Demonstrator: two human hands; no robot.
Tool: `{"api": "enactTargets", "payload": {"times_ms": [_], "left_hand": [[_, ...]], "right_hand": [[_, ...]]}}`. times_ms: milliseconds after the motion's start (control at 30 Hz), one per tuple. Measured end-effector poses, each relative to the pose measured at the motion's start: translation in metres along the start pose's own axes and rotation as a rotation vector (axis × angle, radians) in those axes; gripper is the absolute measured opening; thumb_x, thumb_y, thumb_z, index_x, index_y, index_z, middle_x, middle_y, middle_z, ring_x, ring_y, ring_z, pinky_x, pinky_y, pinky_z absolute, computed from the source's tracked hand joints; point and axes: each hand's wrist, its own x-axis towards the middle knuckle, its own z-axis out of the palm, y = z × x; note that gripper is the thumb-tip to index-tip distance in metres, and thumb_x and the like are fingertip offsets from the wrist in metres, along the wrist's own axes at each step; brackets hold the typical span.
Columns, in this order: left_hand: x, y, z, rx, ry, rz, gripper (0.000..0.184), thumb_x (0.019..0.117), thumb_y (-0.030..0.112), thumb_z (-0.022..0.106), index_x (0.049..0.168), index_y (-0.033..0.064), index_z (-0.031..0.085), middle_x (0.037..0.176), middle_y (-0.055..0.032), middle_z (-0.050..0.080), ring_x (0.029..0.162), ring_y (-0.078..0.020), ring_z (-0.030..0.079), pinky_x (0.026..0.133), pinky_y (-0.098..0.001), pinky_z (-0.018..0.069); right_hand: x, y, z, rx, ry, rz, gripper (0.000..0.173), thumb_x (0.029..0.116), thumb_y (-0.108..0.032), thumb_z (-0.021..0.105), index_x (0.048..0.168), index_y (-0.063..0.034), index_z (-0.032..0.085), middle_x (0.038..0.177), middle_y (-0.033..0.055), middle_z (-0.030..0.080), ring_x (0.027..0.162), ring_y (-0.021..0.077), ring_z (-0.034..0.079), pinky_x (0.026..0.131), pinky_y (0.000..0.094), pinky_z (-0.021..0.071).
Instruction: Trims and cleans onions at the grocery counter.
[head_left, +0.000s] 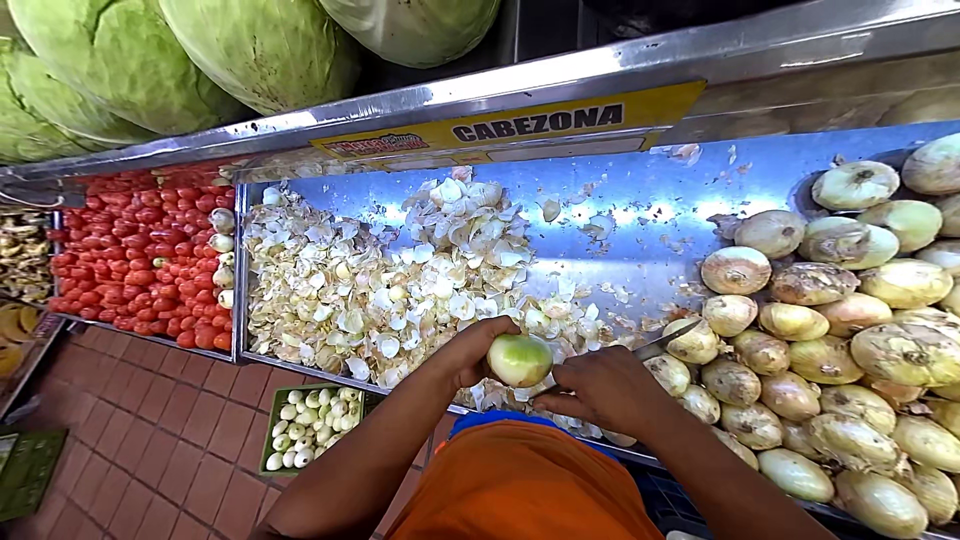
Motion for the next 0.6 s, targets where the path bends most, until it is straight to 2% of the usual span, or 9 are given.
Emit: {"api": "enactTargets", "payload": {"times_ms": [100, 167, 233, 300, 400, 533, 600], "left_hand": [[-0.001, -0.001, 0.003, 0.009, 0.013, 0.017, 0.03, 0.099, 0.03, 0.051, 0.103, 0.0041, 0.065, 0.092, -0.0137, 0.068, 0.077, -0.0219, 0.069, 0.067, -0.0362, 0.0585], [-0.002, 0.0, 0.008, 0.042, 0.025, 0.02, 0.03, 0.0996, 0.03, 0.051, 0.103, 0.0041, 0.065, 0.092, -0.0134, 0.068, 0.078, -0.0218, 0.068, 0.067, -0.0365, 0.0583], [-0.001, 0.0, 0.01, 0.084, 0.029, 0.025, 0.03, 0.099, 0.03, 0.051, 0.102, 0.0044, 0.066, 0.092, -0.0135, 0.069, 0.078, -0.0224, 0.068, 0.066, -0.0373, 0.0577], [-0.001, 0.001, 0.012, 0.103, 0.027, 0.019, 0.03, 0.0999, 0.03, 0.05, 0.103, 0.0048, 0.066, 0.093, -0.0136, 0.068, 0.078, -0.0224, 0.068, 0.065, -0.0367, 0.0571], [-0.002, 0.004, 0.011, 0.098, 0.042, 0.005, 0.031, 0.1003, 0.031, 0.049, 0.103, 0.0049, 0.066, 0.092, -0.0137, 0.068, 0.076, -0.022, 0.068, 0.064, -0.0356, 0.0568], [-0.002, 0.006, 0.009, 0.076, 0.05, -0.006, 0.031, 0.0999, 0.031, 0.05, 0.105, 0.0041, 0.066, 0.094, -0.0146, 0.068, 0.078, -0.0227, 0.068, 0.067, -0.0365, 0.0577], [-0.002, 0.006, 0.008, 0.058, 0.04, -0.009, 0.032, 0.0999, 0.031, 0.05, 0.107, 0.0041, 0.065, 0.095, -0.0148, 0.068, 0.079, -0.0233, 0.068, 0.068, -0.0375, 0.0582]], "right_hand": [[0.001, 0.002, -0.002, 0.034, 0.131, 0.064, 0.063, 0.0886, -0.078, 0.053, 0.071, -0.0177, 0.062, 0.058, -0.0039, 0.053, 0.052, 0.0128, 0.057, 0.046, 0.035, 0.0452], [0.007, 0.001, -0.006, 0.004, 0.126, 0.105, 0.064, 0.082, -0.082, 0.057, 0.075, -0.0189, 0.064, 0.061, -0.005, 0.055, 0.054, 0.0118, 0.059, 0.047, 0.0346, 0.0468], [0.01, 0.001, -0.006, -0.01, 0.099, 0.107, 0.066, 0.0803, -0.084, 0.058, 0.074, -0.0183, 0.063, 0.06, -0.0044, 0.055, 0.054, 0.0123, 0.059, 0.048, 0.0345, 0.0467], [0.01, 0.002, -0.004, -0.017, 0.098, 0.089, 0.067, 0.0822, -0.083, 0.055, 0.071, -0.0174, 0.061, 0.058, -0.0036, 0.052, 0.053, 0.0131, 0.058, 0.047, 0.0348, 0.0458], [0.007, 0.002, 0.003, -0.049, 0.148, 0.065, 0.069, 0.0907, -0.079, 0.047, 0.065, -0.0162, 0.057, 0.054, -0.0023, 0.049, 0.048, 0.0151, 0.055, 0.043, 0.035, 0.043], [0.003, -0.002, 0.004, -0.073, 0.057, 0.071, 0.069, 0.0957, -0.077, 0.04, 0.069, -0.016, 0.06, 0.056, -0.0008, 0.052, 0.051, 0.0173, 0.059, 0.045, 0.0374, 0.0471], [0.001, 0.001, 0.001, -0.025, 0.048, 0.028, 0.068, 0.0955, -0.076, 0.042, 0.07, -0.0161, 0.06, 0.056, -0.0013, 0.052, 0.051, 0.0164, 0.058, 0.046, 0.0372, 0.0469]]}}
